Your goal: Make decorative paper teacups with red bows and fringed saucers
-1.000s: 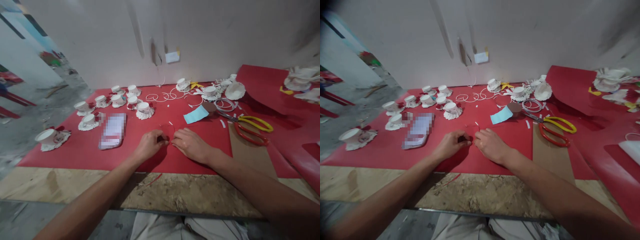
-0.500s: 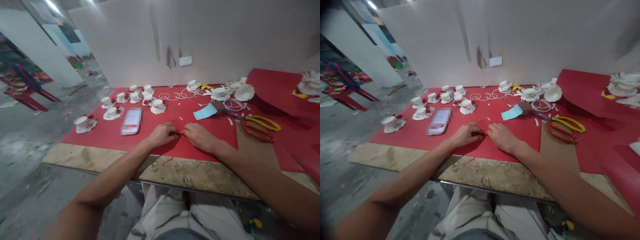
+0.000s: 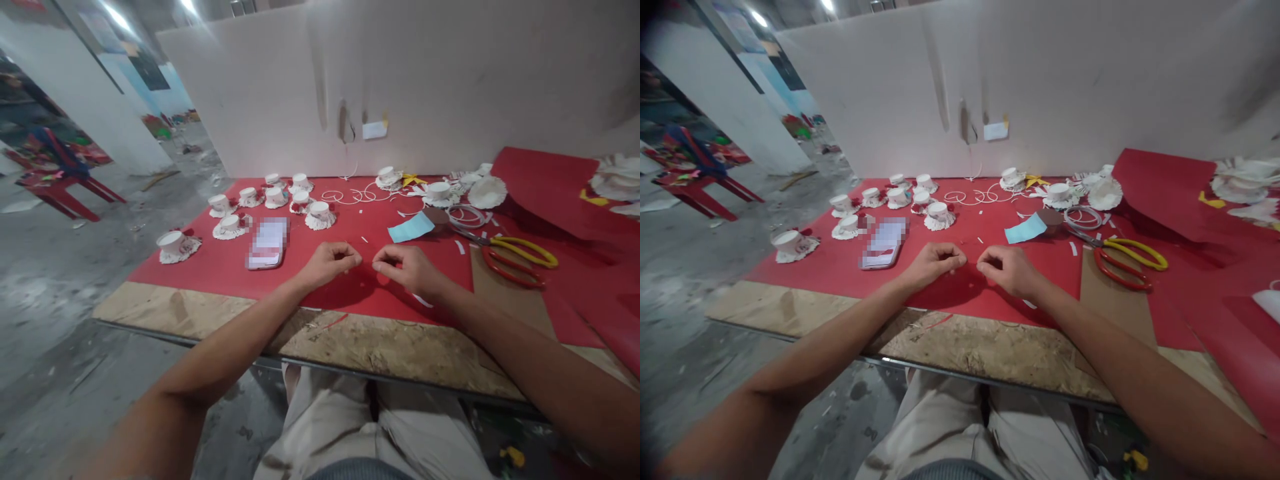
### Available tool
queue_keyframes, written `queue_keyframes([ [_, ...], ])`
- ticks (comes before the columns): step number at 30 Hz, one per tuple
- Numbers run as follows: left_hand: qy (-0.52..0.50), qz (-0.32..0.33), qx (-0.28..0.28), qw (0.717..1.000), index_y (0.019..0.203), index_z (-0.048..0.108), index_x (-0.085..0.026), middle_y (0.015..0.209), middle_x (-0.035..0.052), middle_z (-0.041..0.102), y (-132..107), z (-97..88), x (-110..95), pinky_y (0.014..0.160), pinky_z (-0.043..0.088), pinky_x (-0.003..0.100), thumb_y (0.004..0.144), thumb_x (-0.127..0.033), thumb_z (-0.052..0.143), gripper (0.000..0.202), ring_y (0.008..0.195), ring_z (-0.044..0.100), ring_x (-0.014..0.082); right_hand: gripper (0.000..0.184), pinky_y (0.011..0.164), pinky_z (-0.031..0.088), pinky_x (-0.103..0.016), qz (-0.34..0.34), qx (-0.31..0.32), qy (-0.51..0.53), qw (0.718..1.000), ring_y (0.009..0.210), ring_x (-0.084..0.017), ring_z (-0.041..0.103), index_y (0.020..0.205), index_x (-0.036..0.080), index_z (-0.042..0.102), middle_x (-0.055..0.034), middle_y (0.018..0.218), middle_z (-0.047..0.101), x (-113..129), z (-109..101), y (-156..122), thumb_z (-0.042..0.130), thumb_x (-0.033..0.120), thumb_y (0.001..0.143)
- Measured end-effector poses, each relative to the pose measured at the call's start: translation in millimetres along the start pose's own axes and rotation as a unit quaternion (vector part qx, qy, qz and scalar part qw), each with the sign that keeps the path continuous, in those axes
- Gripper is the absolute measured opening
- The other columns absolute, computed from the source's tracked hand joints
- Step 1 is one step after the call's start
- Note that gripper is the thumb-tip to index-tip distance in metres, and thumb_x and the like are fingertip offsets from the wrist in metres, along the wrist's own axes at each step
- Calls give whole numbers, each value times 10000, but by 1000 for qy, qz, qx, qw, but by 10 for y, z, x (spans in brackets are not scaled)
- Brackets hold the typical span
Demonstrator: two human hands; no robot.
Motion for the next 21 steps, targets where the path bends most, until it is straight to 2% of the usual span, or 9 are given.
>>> queue_keyframes([
  [2, -90, -46, 18, 995, 755, 619, -132, 541, -26, 522, -15, 40, 24, 516, 374, 207, 752, -376, 601, 245, 513, 471, 86, 137, 529, 367, -240, 77, 43, 131, 988, 541, -116, 476, 714, 163, 580, 13, 575, 548, -17, 17, -20, 551, 283, 774],
  [4, -138, -81, 31, 987, 733, 613, -134, 522, -27, 518, -26, 85, 63, 479, 345, 200, 731, -374, 621, 240, 482, 453, 76, 140, 467, 331, -223, 131, 67, 206, 967, 466, -94, 432, 689, 158, 577, 33, 505, 510, -42, 49, -35, 570, 286, 745],
  [7, -140, -117, 28, 983, 706, 607, -139, 508, -31, 511, -27, 115, 134, 450, 320, 195, 725, -388, 619, 251, 450, 429, 64, 145, 402, 273, -213, 182, 72, 237, 952, 399, -73, 379, 661, 154, 580, 34, 484, 513, -143, 104, -33, 582, 289, 715],
  [10, -104, -120, 24, 987, 728, 617, -136, 493, -38, 500, -6, 119, 167, 456, 337, 192, 720, -401, 623, 265, 442, 426, 63, 160, 388, 261, -218, 204, 67, 209, 954, 380, -76, 366, 652, 154, 587, 38, 463, 492, -266, 152, -15, 579, 302, 711],
  [12, -74, -110, 23, 991, 738, 621, -131, 490, -39, 502, 18, 116, 184, 464, 347, 192, 717, -390, 627, 260, 447, 435, 66, 169, 421, 295, -230, 181, 57, 133, 973, 413, -94, 407, 661, 155, 609, 30, 467, 497, -305, 141, 15, 574, 307, 725],
  [15, -17, -90, 11, 996, 740, 632, -129, 478, -41, 505, 61, 92, 229, 474, 351, 192, 731, -359, 616, 230, 445, 448, 69, 159, 568, 383, -264, 76, 28, -41, 996, 598, -146, 543, 725, 165, 664, -30, 651, 633, -250, 90, 82, 566, 284, 762],
  [18, 33, -62, 15, 997, 760, 644, -132, 490, -37, 526, 93, 92, 268, 490, 361, 194, 753, -327, 588, 203, 456, 473, 74, 165, 664, 401, -276, -9, 24, -143, 989, 728, -165, 579, 821, 180, 686, -47, 813, 672, -200, 119, 120, 546, 268, 811],
  [21, 95, -25, 19, 995, 785, 651, -139, 552, -23, 566, 102, 99, 251, 520, 373, 199, 778, -285, 549, 179, 498, 498, 83, 160, 653, 397, -260, -29, 39, -184, 982, 715, -156, 572, 841, 170, 682, -44, 801, 656, -219, 178, 146, 546, 254, 832],
])
Point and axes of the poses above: each hand's wrist, its own y-axis towards the middle knuckle, its own z-axis out of the palm, x = y × z, the point moved 7 cm from there along y, towards the middle knuckle
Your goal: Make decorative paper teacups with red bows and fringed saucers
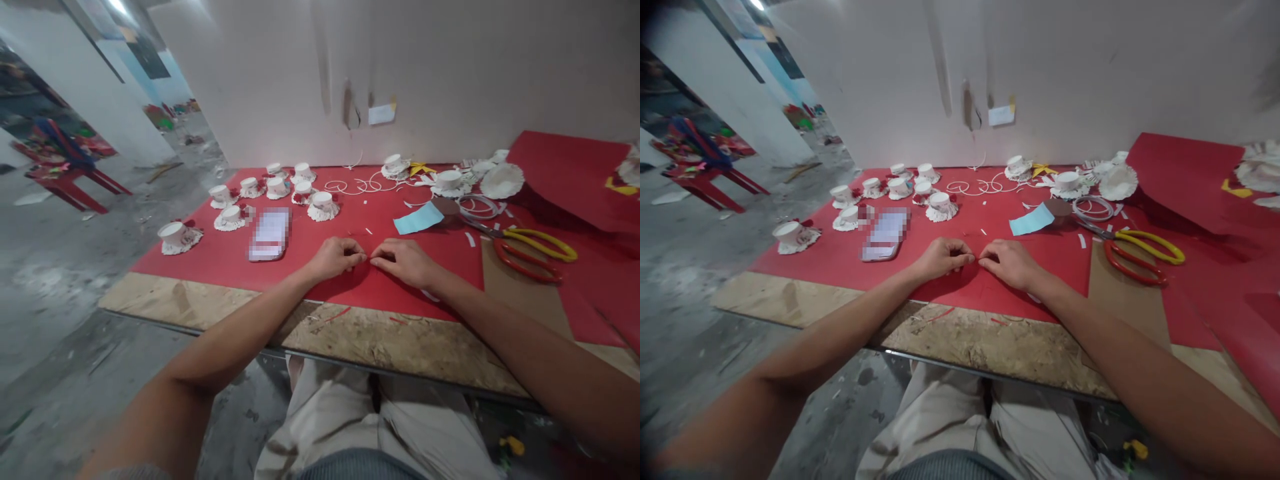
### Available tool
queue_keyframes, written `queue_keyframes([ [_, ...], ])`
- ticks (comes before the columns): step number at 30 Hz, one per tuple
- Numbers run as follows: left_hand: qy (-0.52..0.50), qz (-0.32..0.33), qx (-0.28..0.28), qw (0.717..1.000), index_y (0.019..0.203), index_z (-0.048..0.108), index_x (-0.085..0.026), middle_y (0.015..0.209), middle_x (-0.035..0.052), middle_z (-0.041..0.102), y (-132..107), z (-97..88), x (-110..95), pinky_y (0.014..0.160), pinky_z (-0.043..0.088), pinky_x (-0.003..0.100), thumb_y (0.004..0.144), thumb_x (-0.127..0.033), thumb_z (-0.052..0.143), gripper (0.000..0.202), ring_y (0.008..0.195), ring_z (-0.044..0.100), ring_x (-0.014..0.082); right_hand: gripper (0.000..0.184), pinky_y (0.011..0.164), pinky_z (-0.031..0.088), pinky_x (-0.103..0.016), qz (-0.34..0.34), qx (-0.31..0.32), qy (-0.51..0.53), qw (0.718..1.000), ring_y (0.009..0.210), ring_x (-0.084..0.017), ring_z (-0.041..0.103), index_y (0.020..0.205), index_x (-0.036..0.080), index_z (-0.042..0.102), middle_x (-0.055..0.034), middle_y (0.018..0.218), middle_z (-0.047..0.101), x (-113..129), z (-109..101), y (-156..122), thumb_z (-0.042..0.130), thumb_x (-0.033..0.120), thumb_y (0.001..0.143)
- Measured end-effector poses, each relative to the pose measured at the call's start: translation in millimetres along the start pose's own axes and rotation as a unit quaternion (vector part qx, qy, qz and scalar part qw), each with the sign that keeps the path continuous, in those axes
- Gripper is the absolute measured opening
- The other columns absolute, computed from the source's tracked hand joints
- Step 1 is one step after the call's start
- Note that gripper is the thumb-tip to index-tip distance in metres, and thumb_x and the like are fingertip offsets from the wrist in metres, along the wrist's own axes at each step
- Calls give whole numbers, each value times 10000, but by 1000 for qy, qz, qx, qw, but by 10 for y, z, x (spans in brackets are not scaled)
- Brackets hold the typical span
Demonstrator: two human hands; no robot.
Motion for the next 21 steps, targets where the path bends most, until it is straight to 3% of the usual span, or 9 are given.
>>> queue_keyframes([
  [7, 187, 129, -39, 973, 777, 650, -158, 782, 25, 631, -31, 17, -198, 669, 400, 223, 775, -176, 539, 112, 723, 560, 126, 173, 656, 377, -263, -20, 19, -121, 992, 789, -179, 585, 878, 169, 666, -60, 854, 645, 69, 39, -5, 512, 248, 875],
  [14, 219, 148, -58, 963, 776, 619, -156, 734, 10, 602, -37, 34, -199, 598, 379, 211, 769, -161, 543, 77, 652, 533, 116, 142, 659, 373, -255, -44, -5, -147, 988, 817, -174, 588, 925, 168, 643, -49, 874, 632, 104, 31, -42, 517, 218, 880],
  [21, 264, 177, -27, 948, 813, 630, -170, 833, 33, 622, -75, 75, -221, 684, 430, 232, 780, -136, 505, 134, 756, 585, 142, 200, 633, 361, -258, -79, -1, -171, 982, 787, -173, 565, 879, 168, 656, -58, 838, 614, 152, 37, -123, 460, 206, 896],
])
Point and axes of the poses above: each hand's wrist, its own y-axis towards the middle knuckle, its own z-axis out of the palm, x = y × z, the point moved 7 cm from there along y, towards the middle knuckle
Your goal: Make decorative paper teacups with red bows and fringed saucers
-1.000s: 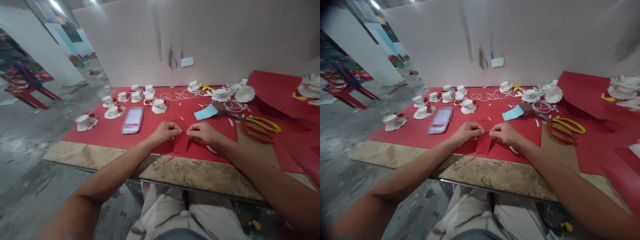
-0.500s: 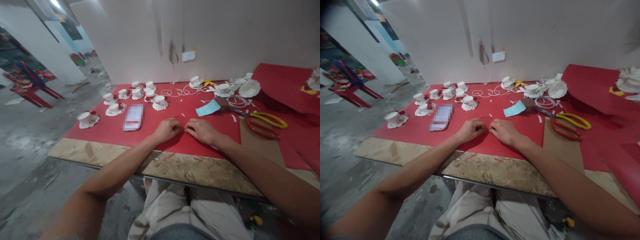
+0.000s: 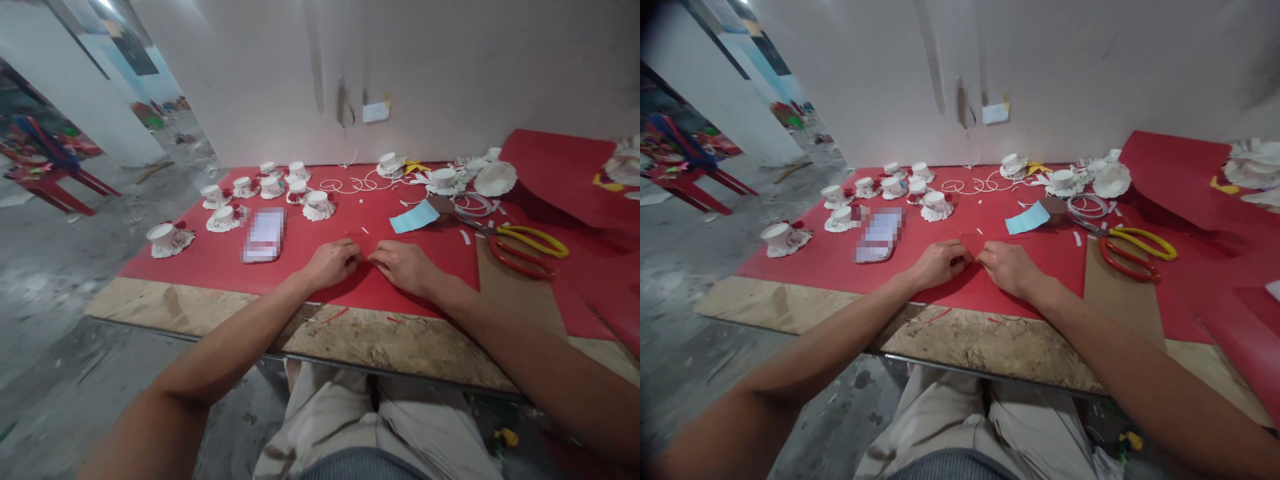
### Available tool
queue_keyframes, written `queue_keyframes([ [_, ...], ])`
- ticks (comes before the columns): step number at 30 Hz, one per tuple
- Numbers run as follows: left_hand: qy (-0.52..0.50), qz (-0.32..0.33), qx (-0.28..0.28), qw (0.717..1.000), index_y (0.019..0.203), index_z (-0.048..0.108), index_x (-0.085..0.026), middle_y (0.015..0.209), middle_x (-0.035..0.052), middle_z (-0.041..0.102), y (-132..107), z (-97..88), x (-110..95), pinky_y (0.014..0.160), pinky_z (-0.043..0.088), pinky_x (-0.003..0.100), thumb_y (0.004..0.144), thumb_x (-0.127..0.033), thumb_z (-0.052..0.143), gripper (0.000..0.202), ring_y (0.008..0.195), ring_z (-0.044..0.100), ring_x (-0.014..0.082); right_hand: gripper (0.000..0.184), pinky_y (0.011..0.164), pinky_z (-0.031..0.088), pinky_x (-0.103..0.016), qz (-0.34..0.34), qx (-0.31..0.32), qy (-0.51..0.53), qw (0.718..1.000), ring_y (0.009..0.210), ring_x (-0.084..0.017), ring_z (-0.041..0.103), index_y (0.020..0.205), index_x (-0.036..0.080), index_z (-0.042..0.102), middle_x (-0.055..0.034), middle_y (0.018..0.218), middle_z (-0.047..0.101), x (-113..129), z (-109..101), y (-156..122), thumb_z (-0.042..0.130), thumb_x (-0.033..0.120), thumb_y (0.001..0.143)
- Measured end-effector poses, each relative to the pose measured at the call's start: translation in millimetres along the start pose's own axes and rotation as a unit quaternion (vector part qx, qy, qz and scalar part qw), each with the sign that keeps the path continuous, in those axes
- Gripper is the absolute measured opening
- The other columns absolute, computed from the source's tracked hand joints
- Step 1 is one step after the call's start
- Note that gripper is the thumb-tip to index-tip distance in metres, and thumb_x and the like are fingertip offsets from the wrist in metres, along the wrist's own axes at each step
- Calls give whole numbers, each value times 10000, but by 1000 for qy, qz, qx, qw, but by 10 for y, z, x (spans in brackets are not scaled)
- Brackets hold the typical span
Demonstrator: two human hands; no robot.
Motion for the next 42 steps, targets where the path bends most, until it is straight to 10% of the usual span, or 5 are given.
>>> queue_keyframes([
  [13, -8, 7, 19, 1000, 870, 694, -181, 852, 47, 643, -27, -1, -8, 717, 459, 235, 841, -245, 519, 189, 795, 608, 145, 221, 653, 377, -275, -19, 23, 9, 1000, 831, -190, 545, 924, 163, 674, -85, 877, 599, 71, -6, -55, 457, 189, 889],
  [34, -21, -28, 16, 999, 857, 655, -177, 824, 32, 619, -12, -17, 4, 694, 437, 230, 813, -195, 529, 134, 758, 584, 138, 46, 642, 368, -262, 143, 52, 125, 980, 723, -160, 541, 814, 174, 613, -37, 797, 597, -217, 121, 42, 578, 203, 809],
  [42, -24, -38, 15, 999, 806, 640, -172, 793, 24, 600, -19, -21, 9, 669, 427, 226, 784, -160, 519, 124, 741, 569, 134, 45, 686, 377, -273, 79, 9, 114, 990, 781, -169, 526, 843, 179, 556, -46, 850, 575, -86, 59, -11, 513, 193, 849],
])
Point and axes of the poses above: each hand's wrist, its own y-axis towards the middle knuckle, its own z-axis out of the palm, x = y × z, the point moved 7 cm from there along y, towards the middle knuckle
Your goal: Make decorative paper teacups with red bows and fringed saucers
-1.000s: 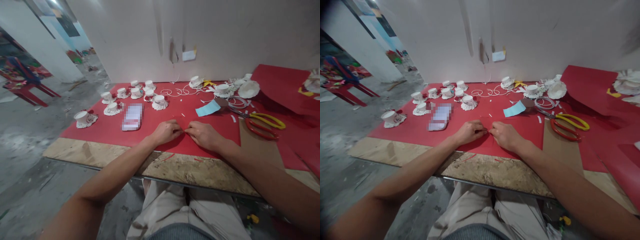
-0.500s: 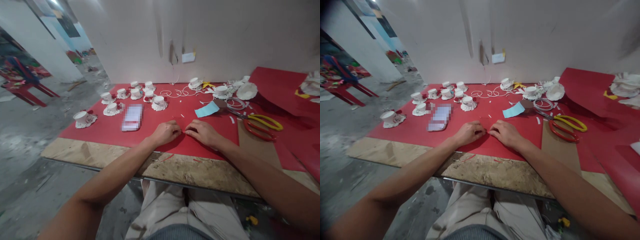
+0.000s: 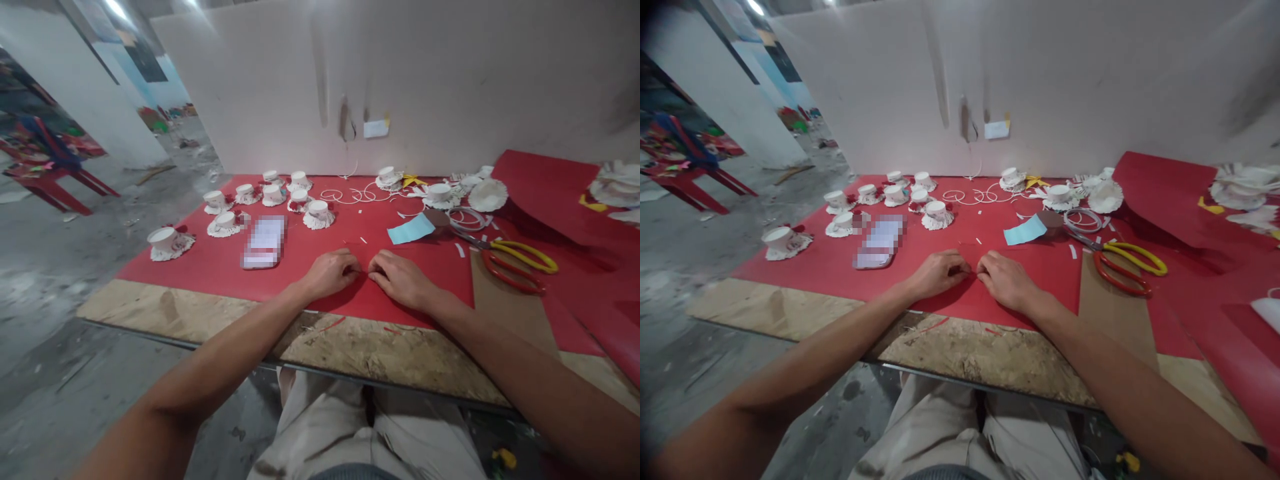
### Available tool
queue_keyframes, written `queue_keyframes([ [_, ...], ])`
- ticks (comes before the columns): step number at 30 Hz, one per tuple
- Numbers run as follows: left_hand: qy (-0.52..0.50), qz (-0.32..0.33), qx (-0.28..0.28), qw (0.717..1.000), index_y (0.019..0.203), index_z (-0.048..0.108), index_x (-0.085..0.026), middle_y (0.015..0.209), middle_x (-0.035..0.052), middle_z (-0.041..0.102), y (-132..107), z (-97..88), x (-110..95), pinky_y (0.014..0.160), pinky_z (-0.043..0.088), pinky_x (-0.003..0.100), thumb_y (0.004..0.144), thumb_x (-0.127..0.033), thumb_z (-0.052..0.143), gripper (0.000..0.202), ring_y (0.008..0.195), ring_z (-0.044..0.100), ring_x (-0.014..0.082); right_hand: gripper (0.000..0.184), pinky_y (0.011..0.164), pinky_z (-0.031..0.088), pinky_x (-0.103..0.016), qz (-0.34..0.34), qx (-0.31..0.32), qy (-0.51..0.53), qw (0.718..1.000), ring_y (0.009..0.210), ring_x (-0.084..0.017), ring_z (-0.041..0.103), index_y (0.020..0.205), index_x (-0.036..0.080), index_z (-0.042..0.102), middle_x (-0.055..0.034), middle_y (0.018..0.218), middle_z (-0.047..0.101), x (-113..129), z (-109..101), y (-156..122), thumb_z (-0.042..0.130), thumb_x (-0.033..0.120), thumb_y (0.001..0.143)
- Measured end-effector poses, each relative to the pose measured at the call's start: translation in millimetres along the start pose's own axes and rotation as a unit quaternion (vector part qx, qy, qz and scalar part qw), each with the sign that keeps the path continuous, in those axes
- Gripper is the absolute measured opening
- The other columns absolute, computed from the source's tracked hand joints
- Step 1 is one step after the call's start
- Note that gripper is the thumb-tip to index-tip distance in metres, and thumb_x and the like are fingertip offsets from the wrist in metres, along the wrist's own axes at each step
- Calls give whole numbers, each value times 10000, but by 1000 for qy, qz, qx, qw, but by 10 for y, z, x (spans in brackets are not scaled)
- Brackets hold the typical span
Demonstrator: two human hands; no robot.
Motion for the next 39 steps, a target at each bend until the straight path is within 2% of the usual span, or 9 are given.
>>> queue_keyframes([
  [4, -4, 15, -33, 999, 770, 615, -164, 789, 23, 585, -14, -34, 2, 641, 418, 214, 775, -119, 504, 120, 725, 555, 124, 66, 683, 386, -269, -23, -21, 9, 999, 769, -165, 536, 849, 182, 552, -44, 844, 582, 47, -36, -7, 491, 198, 865],
  [10, 7, 50, -97, 994, 800, 597, -174, 827, 26, 583, -45, -168, -47, 645, 419, 205, 838, -226, 515, 104, 751, 553, 114, 139, 662, 378, -272, -66, -97, -70, 991, 729, -169, 528, 845, 176, 571, -56, 812, 582, 183, -179, -35, 443, 198, 892],
  [13, 48, 70, -128, 988, 826, 599, -179, 838, 36, 593, -69, -264, -129, 625, 408, 200, 877, -240, 466, 155, 763, 561, 110, 209, 720, 376, -309, -110, -133, -126, 977, 787, -201, 528, 858, 160, 589, -91, 825, 601, 302, -299, -60, 389, 187, 913],
  [18, 157, 107, -210, 959, 981, 602, -194, 899, 66, 613, -129, -468, -291, 647, 393, 231, 916, -284, 419, 214, 820, 574, 132, 251, 817, 336, -384, -148, -199, -172, 953, 904, -243, 509, 987, 174, 607, -122, 964, 623, 391, -520, -98, 365, 202, 927],
  [21, 191, 122, -176, 958, 986, 598, -193, 901, 69, 605, -116, -420, -290, 635, 388, 240, 929, -268, 387, 231, 794, 571, 135, 280, 810, 326, -380, -153, -182, -178, 955, 889, -234, 503, 977, 188, 617, -111, 955, 619, 355, -474, -82, 340, 205, 937],
  [26, 251, 162, -33, 954, 848, 593, -155, 814, 61, 572, -113, -121, -273, 525, 341, 225, 930, -211, 332, 279, 681, 536, 128, 276, 724, 338, -342, -181, -81, -173, 965, 779, -215, 490, 846, 158, 618, -108, 839, 599, 285, -158, -73, 355, 180, 926],
  [29, 239, 153, 20, 959, 861, 588, -156, 839, 55, 580, -125, -11, -254, 502, 334, 226, 921, -229, 343, 263, 662, 537, 122, 250, 702, 352, -324, -172, -46, -137, 974, 744, -205, 491, 818, 154, 606, -92, 790, 582, 240, -45, -88, 382, 195, 920],
  [34, 133, 116, 23, 984, 920, 597, -184, 912, 39, 599, -107, 36, -151, 571, 385, 209, 870, -226, 429, 180, 758, 572, 122, 210, 712, 390, -296, -138, -24, -57, 989, 796, -194, 525, 875, 162, 616, -84, 831, 593, 200, -28, -83, 422, 231, 917],
  [39, 67, 107, 26, 992, 893, 613, -182, 871, 34, 606, -77, 54, -94, 643, 412, 213, 865, -225, 450, 171, 782, 583, 126, 203, 702, 406, -277, -114, 2, -32, 993, 774, -180, 537, 847, 149, 632, -74, 811, 588, 195, -36, -64, 460, 237, 907],
])
Point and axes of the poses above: each hand's wrist, its own y-axis towards the middle knuckle, its own z-axis out of the palm, x = y × z, the point moved 7 cm from there along y, towards the middle knuckle
